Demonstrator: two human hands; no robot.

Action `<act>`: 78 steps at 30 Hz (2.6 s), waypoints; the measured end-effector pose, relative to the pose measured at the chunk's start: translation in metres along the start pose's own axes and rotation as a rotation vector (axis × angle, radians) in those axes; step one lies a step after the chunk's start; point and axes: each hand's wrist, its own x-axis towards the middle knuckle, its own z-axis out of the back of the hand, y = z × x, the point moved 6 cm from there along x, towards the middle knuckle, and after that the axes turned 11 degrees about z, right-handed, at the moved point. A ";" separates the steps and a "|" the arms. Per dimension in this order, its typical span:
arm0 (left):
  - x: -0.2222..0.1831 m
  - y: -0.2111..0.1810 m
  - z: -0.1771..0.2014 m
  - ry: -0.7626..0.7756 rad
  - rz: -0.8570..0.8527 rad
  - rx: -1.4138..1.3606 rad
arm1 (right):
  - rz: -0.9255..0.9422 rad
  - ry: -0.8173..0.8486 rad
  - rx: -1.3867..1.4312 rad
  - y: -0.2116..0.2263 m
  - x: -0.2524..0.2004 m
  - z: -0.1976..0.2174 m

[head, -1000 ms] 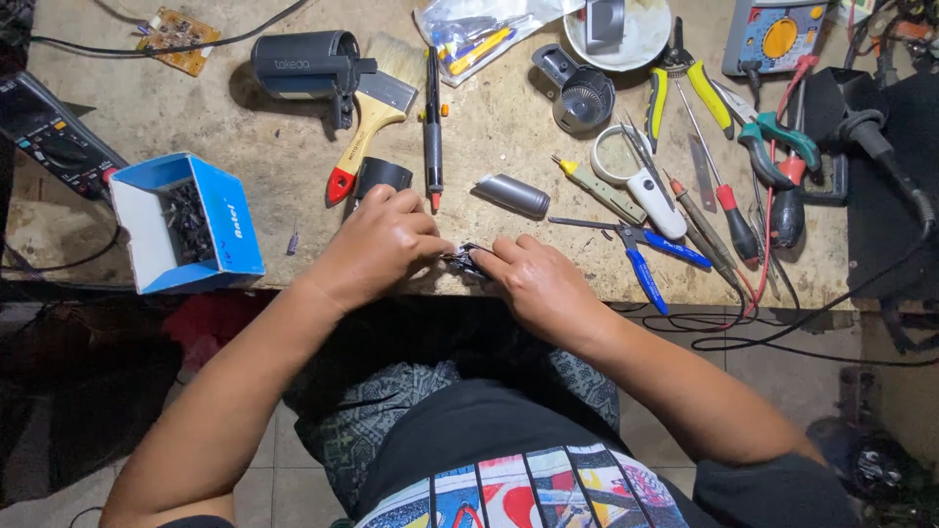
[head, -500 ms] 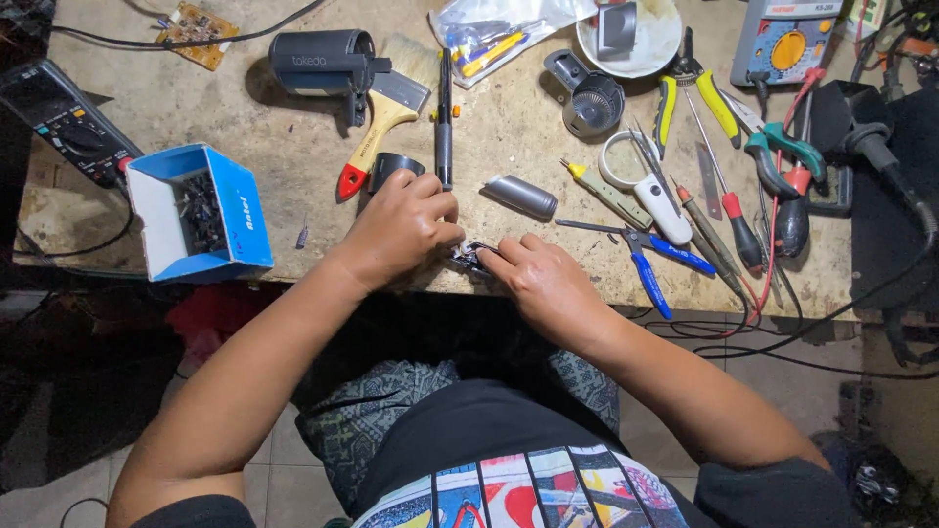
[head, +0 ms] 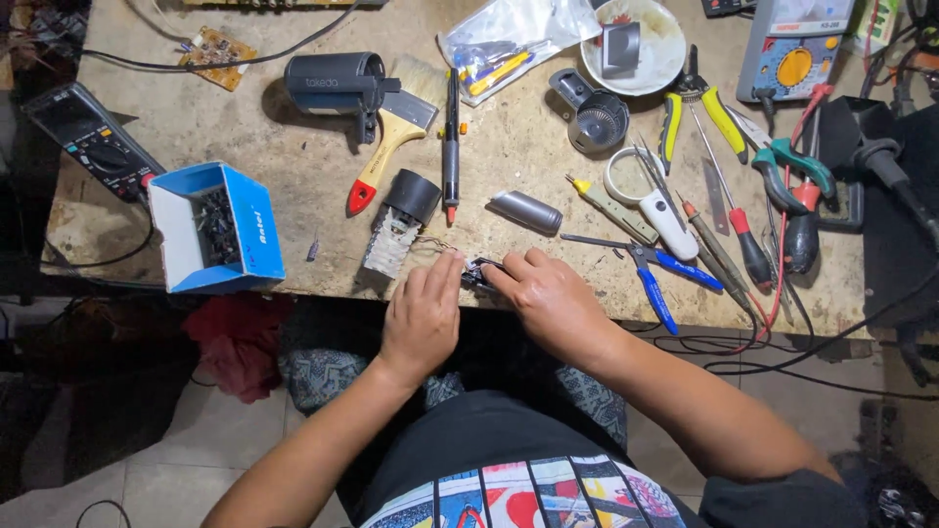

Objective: Disassembling and inspecting the internal motor and wiring of a hair dryer on a repair bench.

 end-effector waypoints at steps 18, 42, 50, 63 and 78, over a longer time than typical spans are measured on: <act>0.009 0.007 0.009 -0.247 0.018 -0.311 | -0.014 0.008 -0.030 -0.001 0.000 -0.005; 0.006 0.010 0.000 -0.180 0.003 -0.237 | -0.050 -0.020 0.066 -0.001 -0.005 0.000; 0.002 0.012 -0.014 -0.147 0.074 -0.263 | -0.038 0.068 0.053 -0.012 0.004 -0.002; 0.000 0.011 -0.018 -0.137 0.143 -0.218 | -0.191 -0.205 0.357 -0.019 -0.031 -0.002; 0.013 -0.004 0.010 -0.178 0.379 -0.238 | -0.132 -0.296 0.293 -0.012 -0.043 0.001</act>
